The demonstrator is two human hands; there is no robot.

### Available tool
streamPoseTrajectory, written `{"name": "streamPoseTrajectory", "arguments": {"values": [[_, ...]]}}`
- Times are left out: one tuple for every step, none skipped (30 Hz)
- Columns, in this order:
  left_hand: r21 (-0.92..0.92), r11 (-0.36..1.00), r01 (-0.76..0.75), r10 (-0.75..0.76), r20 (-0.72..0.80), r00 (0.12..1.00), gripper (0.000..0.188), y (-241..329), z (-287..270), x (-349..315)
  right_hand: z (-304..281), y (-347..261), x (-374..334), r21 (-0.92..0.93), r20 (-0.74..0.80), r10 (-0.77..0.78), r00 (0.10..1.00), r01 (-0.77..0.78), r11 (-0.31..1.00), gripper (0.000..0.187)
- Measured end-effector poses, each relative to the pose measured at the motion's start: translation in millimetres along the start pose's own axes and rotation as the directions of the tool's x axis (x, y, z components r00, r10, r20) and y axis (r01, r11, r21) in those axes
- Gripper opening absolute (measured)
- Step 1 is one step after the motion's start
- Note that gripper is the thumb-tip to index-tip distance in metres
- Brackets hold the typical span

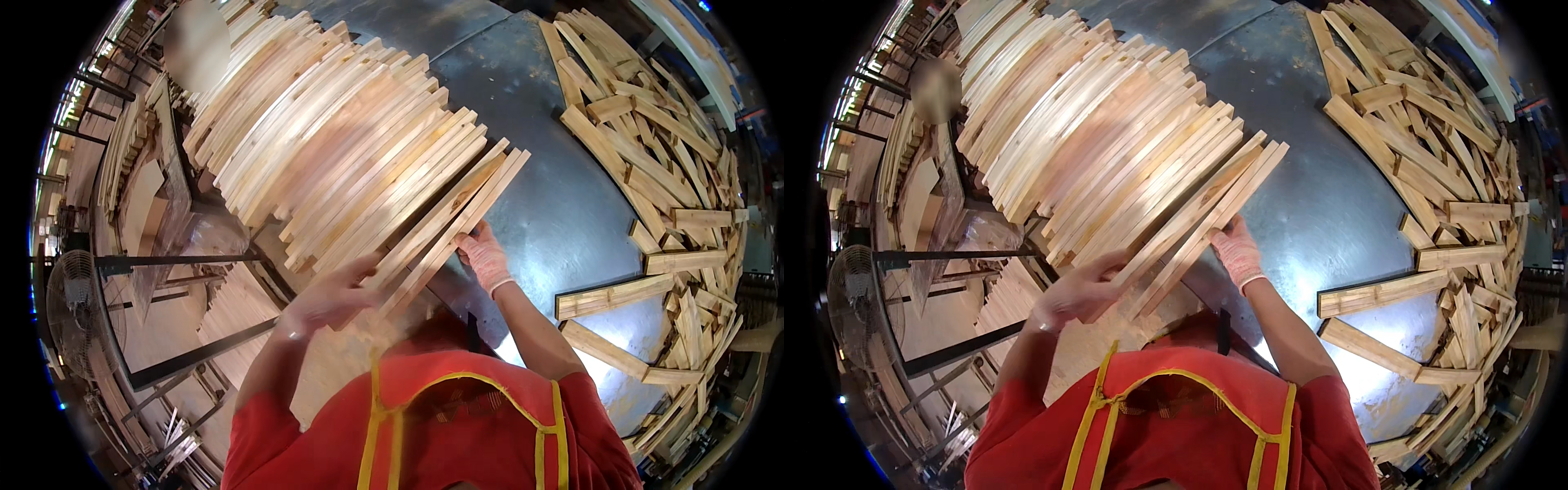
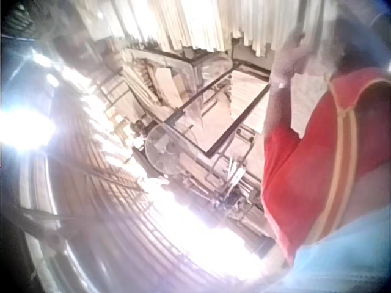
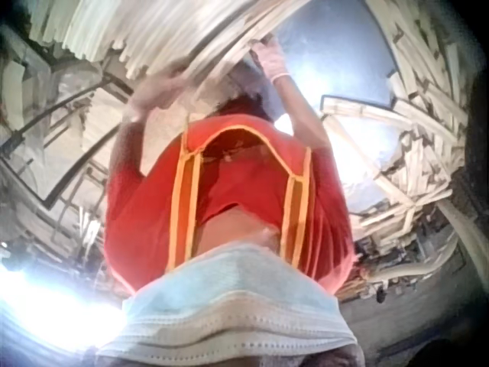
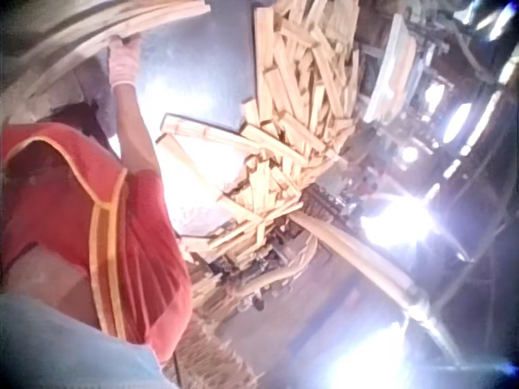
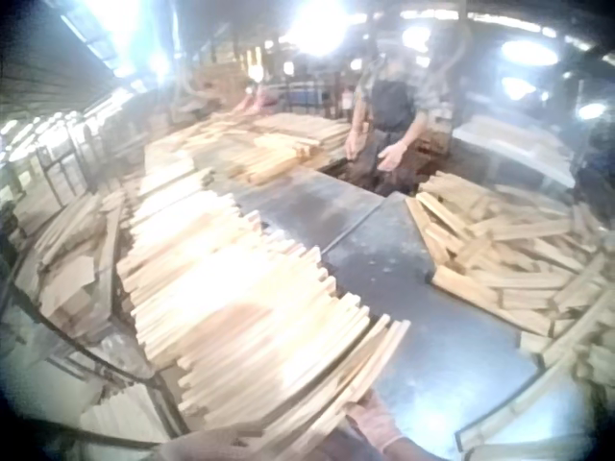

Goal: The person repeatedly picks up small wooden planks from a large pile on a metal table and stacks them into a neat pile. The person uses both hands to handle the planks, aligning them as they build the stack. The task continues throughout the clip with the stack growing in size.

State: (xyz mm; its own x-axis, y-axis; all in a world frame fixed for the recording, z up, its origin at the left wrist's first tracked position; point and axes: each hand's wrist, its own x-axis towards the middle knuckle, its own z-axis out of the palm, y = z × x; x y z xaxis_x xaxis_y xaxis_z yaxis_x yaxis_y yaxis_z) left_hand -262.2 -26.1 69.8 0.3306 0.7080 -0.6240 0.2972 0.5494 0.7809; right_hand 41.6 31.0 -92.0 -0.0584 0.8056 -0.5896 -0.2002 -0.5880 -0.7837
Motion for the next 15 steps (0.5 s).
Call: {"name": "streamPoseTrajectory", "arguments": {"values": [[0.331, 0.943, 0.044, -0.062, 0.043, 0.997, 0.08, 16.9, 11.0, 15.8, -1.0, 2.3, 2.1, -0.018, -0.001, 0.005, 1.0, -0.005, 1.0, 0.054], [0.446, 0.895, 0.025, -0.047, 0.038, 0.998, 0.083, 16.2, 21.5, 25.7, -0.1, 5.6, 2.7, -0.034, -0.003, 0.013, 1.0, -0.013, 0.999, 0.054], [0.552, 0.834, 0.004, -0.027, 0.034, 0.999, 0.086, 12.9, 31.0, 37.0, 2.1, 5.3, 0.0, -0.012, -0.018, -0.031, 0.999, 0.031, 0.999, 0.057], [0.65, 0.76, -0.017, -0.005, 0.033, 0.999, 0.09, 12.1, 34.7, 46.0, 4.6, 4.4, -1.8, 0.01, -0.034, -0.077, 0.996, 0.077, 0.997, 0.06], [0.604, 0.797, -0.003, -0.005, 0.01, 1.0, 0.086, 16.9, 31.6, 43.7, 4.2, 6.7, -4.3, 0.043, -0.071, -0.115, 0.991, 0.118, 0.992, 0.063], [0.555, 0.832, 0.012, -0.007, -0.012, 1.0, 0.083, 21.6, 22.4, 31.4, 7.9, 8.4, -0.9, 0.147, 0.031, -0.163, 0.986, 0.157, 0.977, 0.067], [0.508, 0.861, 0.027, -0.012, -0.033, 0.999, 0.08, 21.1, 12.3, 21.9, 13.4, 8.9, 5.2, 0.255, 0.124, -0.225, 0.966, 0.188, 0.948, 0.071], [0.453, 0.889, -0.069, 0.144, -0.135, 0.98, 0.073, 2.0, 4.1, 15.6, 21.7, -0.4, 2.9, 0.156, 0.323, -0.265, 0.909, 0.225, 0.962, 0.075], [0.407, 0.895, -0.181, 0.294, -0.233, 0.927, 0.066, -19.1, -8.7, 18.0, 29.3, -1.2, -1.2, -0.009, 0.28, -0.216, 0.936, 0.227, 0.974, 0.076], [0.701, 0.699, -0.139, 0.412, -0.236, 0.88, 0.063, -28.8, -33.2, 29.3, 29.8, -5.7, 0.7, -0.065, 0.297, -0.178, 0.938, 0.205, 0.977, 0.076], [0.832, 0.543, -0.114, 0.494, -0.207, 0.845, 0.061, -34.7, -57.3, 38.7, 26.2, -12.2, 0.6, -0.117, 0.31, -0.14, 0.94, 0.184, 0.976, 0.077], [0.926, 0.374, -0.057, 0.57, -0.181, 0.801, 0.059, -42.8, -81.8, 47.6, 20.9, -16.5, -8.3, -0.216, 0.3, -0.178, 0.937, 0.248, 0.944, 0.076], [0.938, 0.344, 0.034, 0.538, -0.227, 0.812, 0.059, -44.7, -91.8, 54.6, 8.8, -22.4, -22.5, -0.321, 0.271, -0.212, 0.939, 0.295, 0.9, 0.075], [0.941, 0.312, 0.132, 0.502, -0.281, 0.818, 0.059, -49.8, -102.3, 59.5, -10.8, -22.0, -37.7, -0.431, 0.235, -0.235, 0.943, 0.318, 0.844, 0.074], [0.946, 0.244, 0.215, 0.523, -0.315, 0.792, 0.059, -40.1, -90.1, 65.2, -39.8, -17.8, -54.2, -0.464, 0.169, -0.267, 0.949, 0.315, 0.828, 0.073]]}}
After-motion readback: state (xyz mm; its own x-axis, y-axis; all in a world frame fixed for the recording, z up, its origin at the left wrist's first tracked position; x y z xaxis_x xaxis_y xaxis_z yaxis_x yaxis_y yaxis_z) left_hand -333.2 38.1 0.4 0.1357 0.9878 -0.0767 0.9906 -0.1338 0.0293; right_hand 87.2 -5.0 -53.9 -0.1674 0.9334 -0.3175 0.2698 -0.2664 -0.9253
